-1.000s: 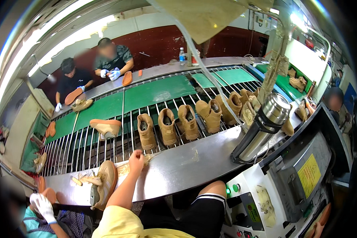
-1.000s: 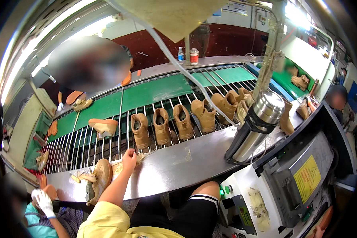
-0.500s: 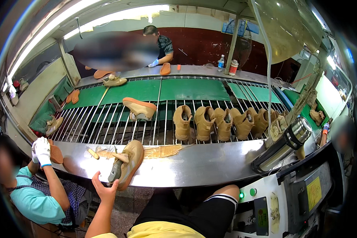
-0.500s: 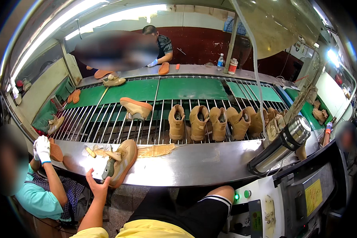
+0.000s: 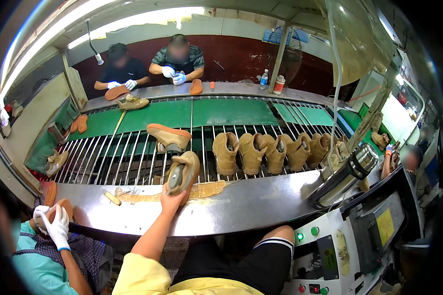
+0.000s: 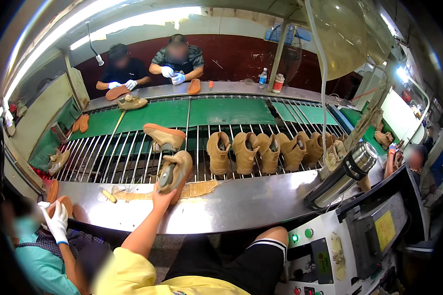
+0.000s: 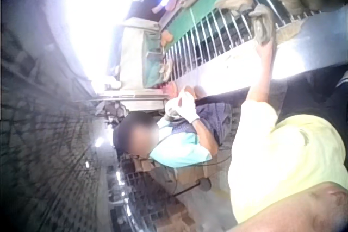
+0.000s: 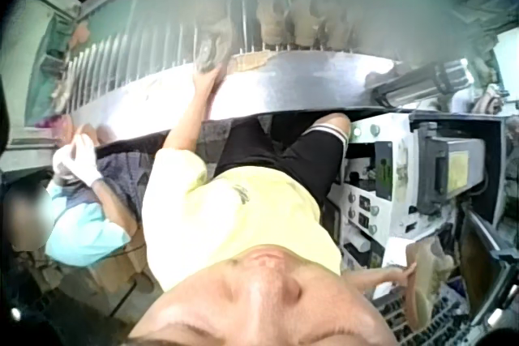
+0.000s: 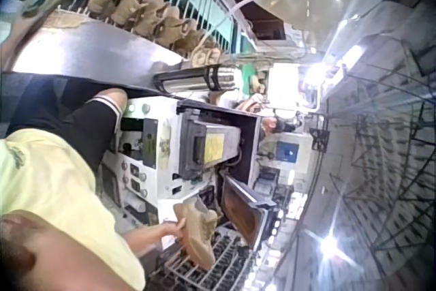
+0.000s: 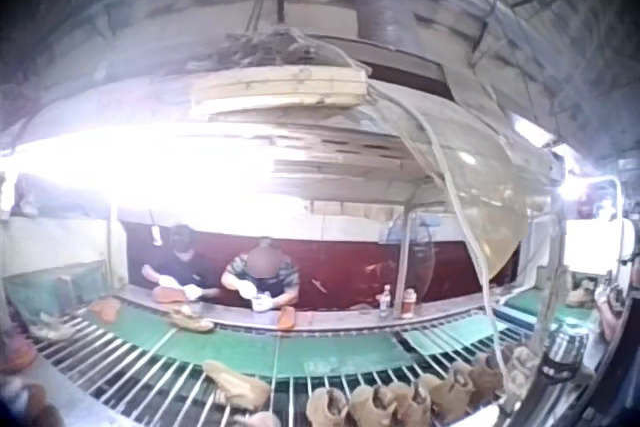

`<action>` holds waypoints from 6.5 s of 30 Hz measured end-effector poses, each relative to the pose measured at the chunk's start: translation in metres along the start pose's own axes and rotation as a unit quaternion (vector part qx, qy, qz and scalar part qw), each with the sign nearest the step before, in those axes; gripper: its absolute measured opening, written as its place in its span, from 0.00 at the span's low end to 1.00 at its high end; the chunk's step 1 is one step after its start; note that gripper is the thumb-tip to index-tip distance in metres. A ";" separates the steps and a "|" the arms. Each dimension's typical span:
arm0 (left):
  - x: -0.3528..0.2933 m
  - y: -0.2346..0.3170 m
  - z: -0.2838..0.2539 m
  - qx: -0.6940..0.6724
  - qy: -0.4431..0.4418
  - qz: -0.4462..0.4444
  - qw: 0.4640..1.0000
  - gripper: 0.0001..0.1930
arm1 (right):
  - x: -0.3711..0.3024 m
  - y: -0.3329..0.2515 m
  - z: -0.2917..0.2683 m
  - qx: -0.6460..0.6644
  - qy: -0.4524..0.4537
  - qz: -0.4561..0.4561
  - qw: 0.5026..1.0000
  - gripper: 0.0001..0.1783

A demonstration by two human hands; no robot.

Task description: The person places a shoe upper and a sole into a pressing machine, activates the machine using buttons, and then places the assembled boot onto a conveyor belt.

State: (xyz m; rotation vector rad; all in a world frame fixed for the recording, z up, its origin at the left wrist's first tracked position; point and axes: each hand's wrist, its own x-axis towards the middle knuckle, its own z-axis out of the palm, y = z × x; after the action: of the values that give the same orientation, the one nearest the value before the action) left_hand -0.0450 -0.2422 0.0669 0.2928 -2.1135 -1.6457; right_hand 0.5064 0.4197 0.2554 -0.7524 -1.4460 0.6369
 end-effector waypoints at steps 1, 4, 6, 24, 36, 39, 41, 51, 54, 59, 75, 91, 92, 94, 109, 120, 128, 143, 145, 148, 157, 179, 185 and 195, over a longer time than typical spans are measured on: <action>0.016 0.010 0.023 0.055 0.004 -0.044 0.997 0.36 | 0.002 0.023 -0.015 0.027 -0.040 -0.018 0.999 0.24; 0.048 0.018 0.068 0.094 0.021 -0.032 0.995 0.37 | -0.047 -0.090 0.085 0.137 -0.021 0.056 0.989 0.26; 0.073 0.002 0.094 0.124 0.035 -0.007 0.992 0.38 | -0.066 -0.099 0.113 0.209 -0.075 0.088 0.971 0.28; -0.107 0.112 -0.020 -0.466 -0.272 -0.128 0.832 0.50 | -0.354 -0.217 0.436 0.273 -0.837 0.313 0.355 0.30; -0.086 0.013 -0.119 -0.013 0.207 -0.060 0.976 0.22 | -0.393 -0.154 0.478 0.125 -0.787 -0.111 0.594 0.23; -0.099 0.042 -0.093 0.120 0.263 0.088 0.953 0.23 | -0.377 -0.110 0.476 0.105 -0.715 -0.117 0.681 0.17; -0.107 0.073 -0.073 0.212 0.226 0.297 0.903 0.24 | -0.367 -0.085 0.475 0.080 -0.692 -0.010 0.717 0.14; 0.148 -0.018 0.084 0.078 0.034 -0.035 0.996 0.26 | -0.368 -0.057 0.491 0.047 -0.586 -0.189 0.787 0.04; 0.227 -0.081 0.097 -0.127 0.078 -0.282 0.948 0.35 | -0.383 -0.057 0.500 -0.024 -0.591 -0.224 0.775 0.04; 0.274 -0.114 0.113 -0.406 0.046 -0.282 0.868 0.35 | -0.374 -0.055 0.498 -0.040 -0.607 -0.213 0.765 0.05; 0.312 -0.091 0.085 -0.431 0.097 -0.290 0.849 0.21 | -0.379 -0.056 0.494 -0.038 -0.604 -0.217 0.766 0.05; -0.050 0.093 -0.054 -0.391 -0.063 -0.173 0.902 0.22 | -0.341 -0.204 0.482 0.268 -0.786 0.352 0.432 0.37; -0.077 0.101 -0.063 -0.355 -0.077 -0.165 0.917 0.24 | -0.338 -0.221 0.478 0.297 -0.807 0.354 0.369 0.42; -0.123 0.108 -0.075 -0.294 -0.117 -0.129 0.940 0.29 | -0.349 -0.239 0.458 0.329 -0.841 0.278 0.326 0.48; -0.207 0.214 0.093 -0.162 -0.673 -0.033 0.721 0.18 | -0.197 -0.094 0.162 0.550 -0.403 0.465 0.564 0.40; -0.177 0.092 0.233 -0.142 -0.367 -0.070 0.916 0.10 | 0.027 -0.007 -0.049 0.043 0.029 0.137 0.989 0.49; -0.150 0.030 0.225 -0.077 -0.280 -0.065 0.955 0.11 | 0.219 0.081 -0.030 -0.442 -0.026 0.173 0.880 0.43; -0.280 0.112 0.258 0.030 -0.582 -0.020 0.813 0.06 | 0.147 0.123 -0.010 -0.553 -0.092 0.123 0.819 0.32; -0.343 0.126 0.274 0.034 -0.682 0.181 0.708 0.08 | 0.118 0.142 -0.041 -0.476 -0.073 -0.019 0.876 0.26; -0.430 0.161 0.275 0.035 -0.823 0.172 0.541 0.09 | 0.025 0.089 -0.066 -0.332 0.057 -0.046 0.940 0.10; -0.571 0.198 0.326 0.014 -0.898 0.273 0.346 0.14 | -0.148 0.138 -0.201 0.367 0.331 0.446 0.746 0.27; -0.051 0.078 -0.207 0.207 -0.010 0.110 0.972 0.39 | 0.068 0.016 0.389 -0.368 -0.119 -0.229 0.893 0.24; -0.093 0.019 -0.173 0.080 -0.180 -0.105 0.975 0.49 | 0.122 0.090 0.426 -0.619 -0.117 0.128 0.766 0.51; -0.019 -0.005 -0.057 0.061 -0.029 -0.032 0.997 0.47 | 0.147 0.142 0.419 -0.591 -0.146 0.253 0.752 0.54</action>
State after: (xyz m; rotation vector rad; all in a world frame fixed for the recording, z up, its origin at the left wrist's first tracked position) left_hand -0.0024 -0.2842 0.0694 0.3593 -2.2748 -1.5801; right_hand 0.1031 0.6509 0.2281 -2.1768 -1.9007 0.1328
